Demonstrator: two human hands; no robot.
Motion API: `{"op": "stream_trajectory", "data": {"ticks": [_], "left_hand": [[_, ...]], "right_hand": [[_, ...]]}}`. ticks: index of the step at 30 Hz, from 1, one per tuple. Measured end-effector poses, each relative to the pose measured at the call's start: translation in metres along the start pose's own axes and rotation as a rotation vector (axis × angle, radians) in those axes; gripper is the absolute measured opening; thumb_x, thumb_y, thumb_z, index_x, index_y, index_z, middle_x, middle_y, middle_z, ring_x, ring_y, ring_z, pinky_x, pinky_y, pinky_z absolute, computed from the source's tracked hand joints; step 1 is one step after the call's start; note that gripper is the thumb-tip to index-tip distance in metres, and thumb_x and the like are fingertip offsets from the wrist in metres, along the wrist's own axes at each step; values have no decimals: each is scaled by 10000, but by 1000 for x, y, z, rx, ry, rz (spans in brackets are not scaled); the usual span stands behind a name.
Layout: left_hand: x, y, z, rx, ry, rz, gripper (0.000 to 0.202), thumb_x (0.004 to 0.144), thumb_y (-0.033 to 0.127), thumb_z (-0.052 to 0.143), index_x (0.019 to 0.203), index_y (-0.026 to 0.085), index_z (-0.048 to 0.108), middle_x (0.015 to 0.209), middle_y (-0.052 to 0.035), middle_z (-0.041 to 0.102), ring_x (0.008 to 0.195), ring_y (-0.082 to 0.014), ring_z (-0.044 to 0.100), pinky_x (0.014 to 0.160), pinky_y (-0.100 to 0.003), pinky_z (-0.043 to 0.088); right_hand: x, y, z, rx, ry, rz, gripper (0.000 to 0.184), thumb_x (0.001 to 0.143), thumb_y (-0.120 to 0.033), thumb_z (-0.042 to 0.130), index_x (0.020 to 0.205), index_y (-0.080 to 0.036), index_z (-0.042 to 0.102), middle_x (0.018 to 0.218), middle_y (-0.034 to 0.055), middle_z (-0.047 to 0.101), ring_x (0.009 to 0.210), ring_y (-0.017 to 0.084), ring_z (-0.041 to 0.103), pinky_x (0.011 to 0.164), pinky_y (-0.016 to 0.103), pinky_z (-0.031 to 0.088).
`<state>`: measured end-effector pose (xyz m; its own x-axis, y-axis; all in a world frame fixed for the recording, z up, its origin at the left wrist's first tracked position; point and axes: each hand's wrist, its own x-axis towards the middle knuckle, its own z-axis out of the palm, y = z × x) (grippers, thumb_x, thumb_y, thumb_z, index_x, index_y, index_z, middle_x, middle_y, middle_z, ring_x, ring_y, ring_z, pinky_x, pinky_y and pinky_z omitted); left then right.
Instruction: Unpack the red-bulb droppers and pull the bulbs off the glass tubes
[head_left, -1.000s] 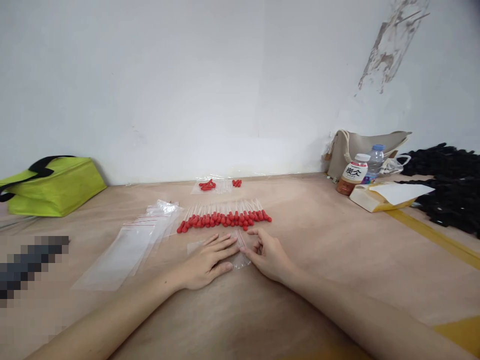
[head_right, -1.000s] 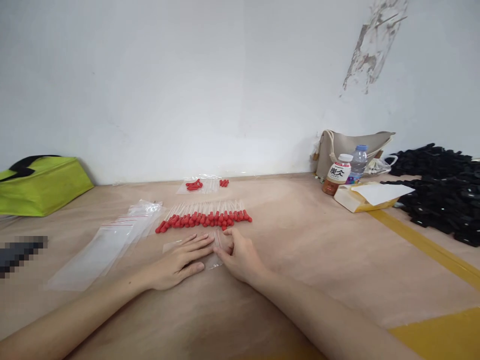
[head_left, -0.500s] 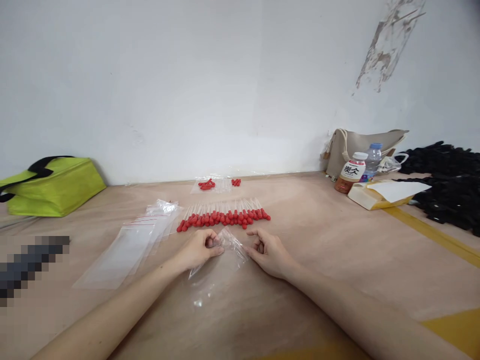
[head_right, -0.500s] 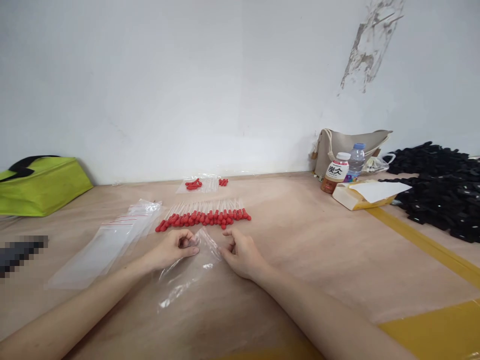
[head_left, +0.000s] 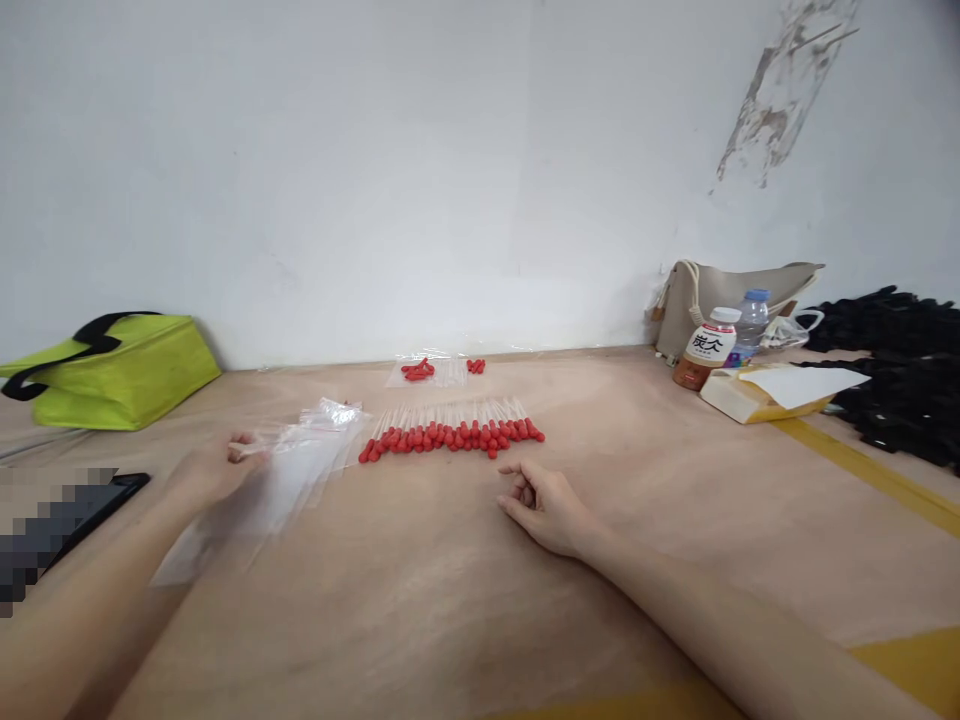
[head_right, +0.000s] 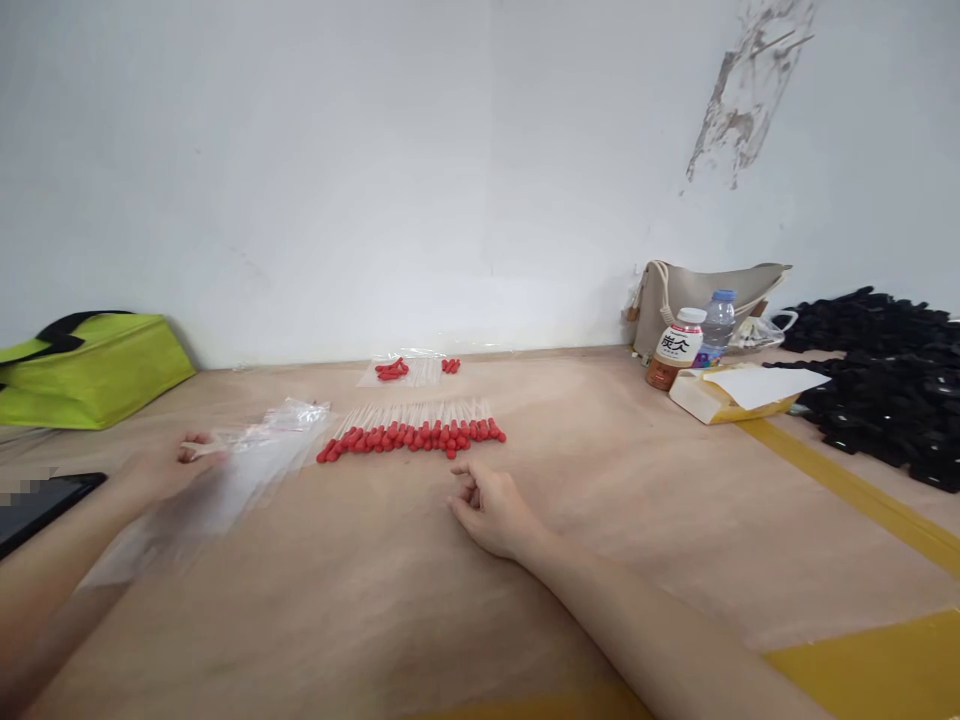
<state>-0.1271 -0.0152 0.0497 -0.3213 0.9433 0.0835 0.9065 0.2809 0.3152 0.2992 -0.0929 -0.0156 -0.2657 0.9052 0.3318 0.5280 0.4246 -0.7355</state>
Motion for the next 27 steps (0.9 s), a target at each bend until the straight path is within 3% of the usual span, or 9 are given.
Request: {"op": "stream_trajectory", "data": {"ticks": [4,7,10,14,16,18,22,25,27], "left_hand": [[-6,-3,12,237,215,47,498,787,483,440,1140,132,426,1025,-96,583,931,-260,535,735,-310,415],[-23,5,15,304,330,327,463,838,466,375,1198,180,431,1225,-87,494,1096,-272,455,883,-378,367],[-43,11,25,300,120,590,456,872,460,326,1288,283,384,1401,-24,328,1263,-283,297,1003,-472,225],[-56,13,44,278,-86,510,517,865,525,272,1338,322,318,1442,-34,250,1308,-328,206,995,-563,172],[-56,14,49,272,-73,472,542,848,550,280,1330,311,341,1428,-58,283,1301,-333,223,985,-573,189],[-59,19,49,267,32,495,522,845,538,293,1277,281,432,1380,-90,361,1290,-341,243,978,-595,184],[-85,47,45,125,251,792,382,869,409,341,1095,203,570,1234,-107,492,1214,-272,371,1021,-504,233],[-115,83,49,-5,2,1056,314,865,354,411,1118,225,544,1275,-73,455,1210,-232,387,1004,-397,338],[-129,107,55,-77,-128,1115,309,870,341,415,1135,232,531,1311,-64,420,1229,-224,372,1006,-382,351]], "right_hand": [[-1,-1,0,-10,-3,10,295,743,-191,535,1035,-182,501,671,-27,562,562,96,519,549,218,412],[-1,-2,-1,-24,0,8,291,742,-189,537,1031,-180,508,663,-27,555,566,97,517,550,219,412],[0,-3,-1,-28,-6,-1,291,741,-188,540,1031,-176,511,663,-26,556,562,96,514,546,218,410],[0,-2,-1,-27,-7,-7,290,740,-186,541,1029,-167,518,664,-20,564,558,96,518,541,218,415],[-1,-1,0,-28,1,-11,278,745,-189,536,1022,-166,523,659,-18,566,556,97,520,535,217,419],[-3,2,-2,-40,25,-25,264,747,-193,534,1010,-170,530,657,-17,572,552,98,521,530,216,424],[6,10,-16,-157,139,-118,150,760,-213,531,903,-197,573,718,4,605,595,111,536,578,236,438],[30,14,-31,-248,184,-206,123,789,-233,513,858,-204,611,786,29,608,711,141,557,657,264,445],[49,16,-36,-334,225,-253,127,770,-266,554,824,-196,646,759,45,582,756,169,541,694,291,442]]}}
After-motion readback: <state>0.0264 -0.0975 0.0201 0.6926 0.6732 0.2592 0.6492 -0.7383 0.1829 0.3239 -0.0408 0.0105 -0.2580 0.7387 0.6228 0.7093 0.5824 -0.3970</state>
